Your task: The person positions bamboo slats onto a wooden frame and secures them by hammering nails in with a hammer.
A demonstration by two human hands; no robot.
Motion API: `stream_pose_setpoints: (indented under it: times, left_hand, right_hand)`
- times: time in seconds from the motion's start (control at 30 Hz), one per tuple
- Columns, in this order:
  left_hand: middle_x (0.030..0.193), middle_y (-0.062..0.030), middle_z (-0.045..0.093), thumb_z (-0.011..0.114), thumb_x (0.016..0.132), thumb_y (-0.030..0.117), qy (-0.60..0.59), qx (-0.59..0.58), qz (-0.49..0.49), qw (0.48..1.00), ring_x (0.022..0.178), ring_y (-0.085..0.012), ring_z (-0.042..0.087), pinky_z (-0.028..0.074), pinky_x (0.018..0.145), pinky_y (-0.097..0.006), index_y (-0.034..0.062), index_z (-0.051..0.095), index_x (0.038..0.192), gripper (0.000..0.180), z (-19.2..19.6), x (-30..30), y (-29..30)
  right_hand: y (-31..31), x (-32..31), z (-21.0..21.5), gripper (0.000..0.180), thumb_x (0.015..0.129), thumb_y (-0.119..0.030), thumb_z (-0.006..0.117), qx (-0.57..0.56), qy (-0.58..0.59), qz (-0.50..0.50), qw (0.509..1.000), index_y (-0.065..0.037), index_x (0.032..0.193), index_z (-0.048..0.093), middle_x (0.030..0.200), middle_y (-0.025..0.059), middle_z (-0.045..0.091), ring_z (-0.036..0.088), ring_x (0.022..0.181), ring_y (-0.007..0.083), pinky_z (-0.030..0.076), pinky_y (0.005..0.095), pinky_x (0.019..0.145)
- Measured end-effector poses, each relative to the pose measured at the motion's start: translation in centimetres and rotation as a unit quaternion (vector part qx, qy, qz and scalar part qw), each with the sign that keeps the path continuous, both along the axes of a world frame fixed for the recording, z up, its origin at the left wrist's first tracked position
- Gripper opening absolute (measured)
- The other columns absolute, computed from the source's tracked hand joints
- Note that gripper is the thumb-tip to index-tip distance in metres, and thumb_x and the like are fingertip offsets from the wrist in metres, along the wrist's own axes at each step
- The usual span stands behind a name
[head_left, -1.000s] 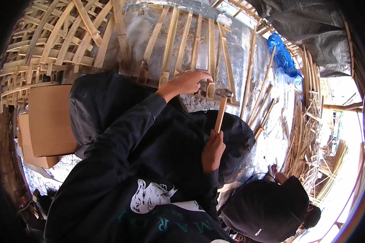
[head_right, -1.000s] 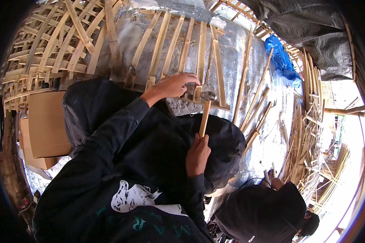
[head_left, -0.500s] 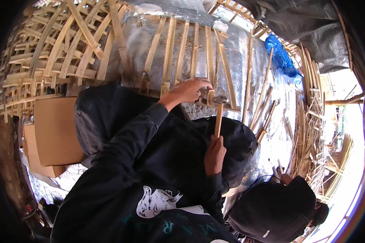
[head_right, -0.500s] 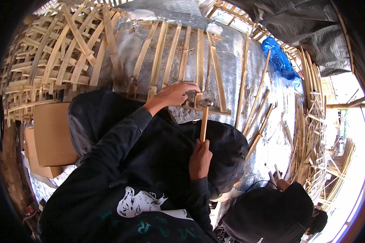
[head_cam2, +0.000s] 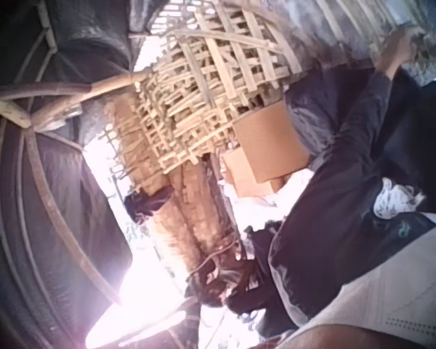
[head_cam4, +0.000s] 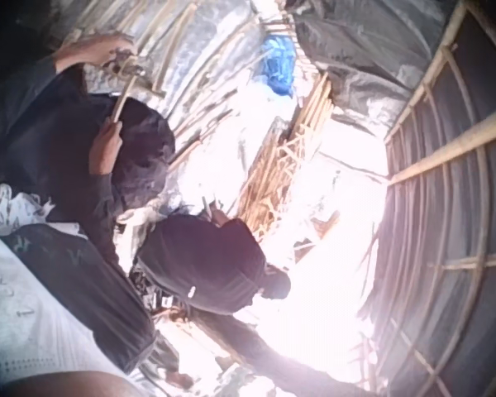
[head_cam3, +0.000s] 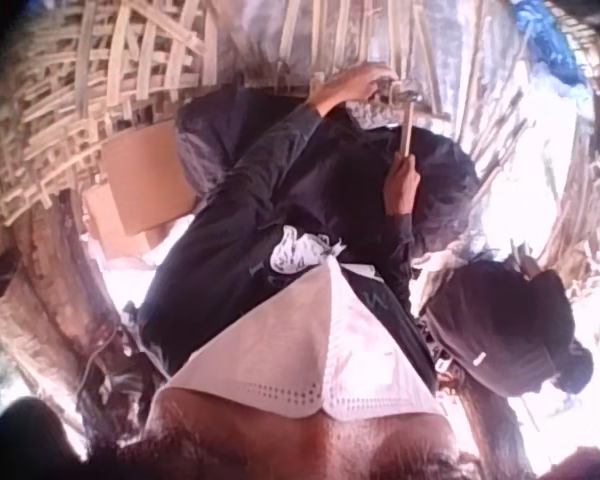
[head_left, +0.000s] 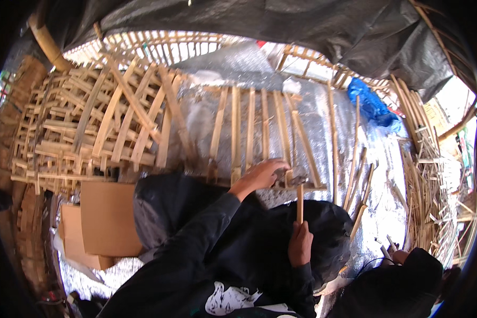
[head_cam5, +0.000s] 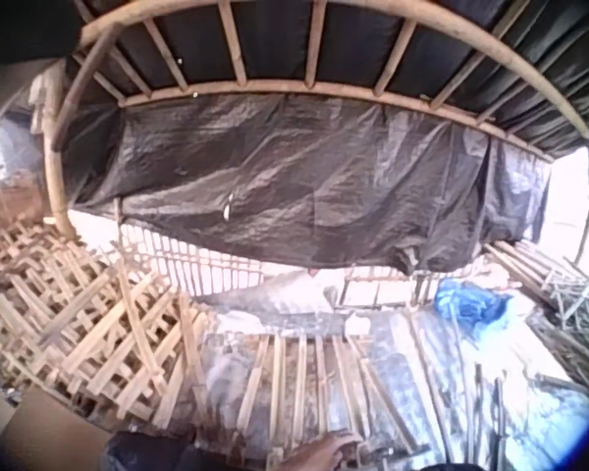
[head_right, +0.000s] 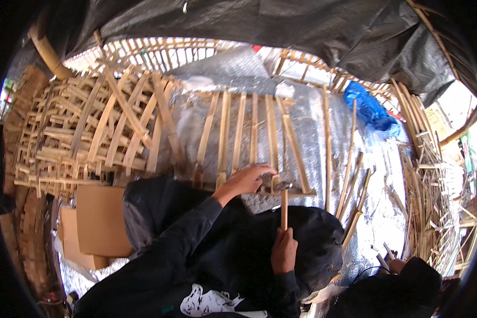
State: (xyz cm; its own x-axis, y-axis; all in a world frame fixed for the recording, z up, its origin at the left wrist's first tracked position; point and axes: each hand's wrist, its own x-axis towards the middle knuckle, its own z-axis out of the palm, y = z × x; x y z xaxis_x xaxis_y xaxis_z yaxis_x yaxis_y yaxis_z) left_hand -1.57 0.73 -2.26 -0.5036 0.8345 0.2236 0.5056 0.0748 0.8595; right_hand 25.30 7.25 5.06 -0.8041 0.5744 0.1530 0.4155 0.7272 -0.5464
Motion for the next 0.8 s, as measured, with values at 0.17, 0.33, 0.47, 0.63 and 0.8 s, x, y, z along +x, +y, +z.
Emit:
stream_pose_setpoints:
  times: [0.17,0.33,0.47,0.63,0.8]
  left_hand:
    - [0.137,-0.0158,0.066,0.049,0.083,-0.010,0.004,-0.008,-0.014,1.000,0.133,-0.0377,0.058,0.046,0.114,-0.044,0.0056,0.068,0.130,0.053,0.2,-0.5,-0.2]
    - [0.141,-0.0171,0.063,0.049,0.079,-0.011,-0.014,-0.061,-0.020,0.998,0.135,-0.0394,0.056,0.046,0.114,-0.045,0.0060,0.064,0.135,0.061,1.3,-0.7,-0.5]
    - [0.137,-0.0171,0.065,0.049,0.077,-0.011,0.011,-0.023,-0.011,1.000,0.131,-0.0408,0.058,0.047,0.112,-0.046,0.0052,0.066,0.131,0.059,1.6,-0.9,-0.4]
    - [0.134,-0.0190,0.066,0.050,0.077,-0.011,-0.027,-0.037,-0.016,0.999,0.129,-0.0414,0.059,0.048,0.111,-0.046,0.0045,0.066,0.127,0.055,2.8,-0.5,-0.4]
    - [0.129,-0.0193,0.068,0.051,0.077,-0.011,0.015,0.014,-0.006,1.000,0.126,-0.0420,0.061,0.049,0.109,-0.046,0.0052,0.068,0.126,0.055,2.2,-0.6,-0.7]
  right_hand:
    - [-0.6,-0.5,1.2,0.028,0.109,-0.019,0.057,-0.071,-0.021,-0.023,0.997,-0.002,0.091,0.044,0.067,0.0311,0.057,0.059,0.067,0.0543,0.037,0.0618,0.053]
    - [0.3,-0.2,0.6,0.027,0.108,-0.018,0.059,-0.088,0.008,0.020,0.996,-0.001,0.094,0.044,0.069,0.0314,0.059,0.060,0.067,0.0543,0.039,0.0638,0.056]
    - [-0.1,-0.5,1.0,0.027,0.107,-0.017,0.061,-0.076,-0.022,0.001,0.997,-0.001,0.094,0.044,0.069,0.0307,0.060,0.060,0.068,0.0541,0.042,0.0638,0.057]
    - [0.2,-0.1,0.0,0.026,0.107,-0.017,0.061,-0.087,-0.002,-0.015,0.996,-0.002,0.095,0.044,0.069,0.0305,0.060,0.060,0.068,0.0539,0.042,0.0637,0.057]
    - [0.1,-0.1,1.2,0.025,0.106,-0.017,0.062,-0.086,0.021,0.005,0.996,-0.002,0.097,0.044,0.069,0.0306,0.060,0.059,0.066,0.0543,0.041,0.0636,0.058]
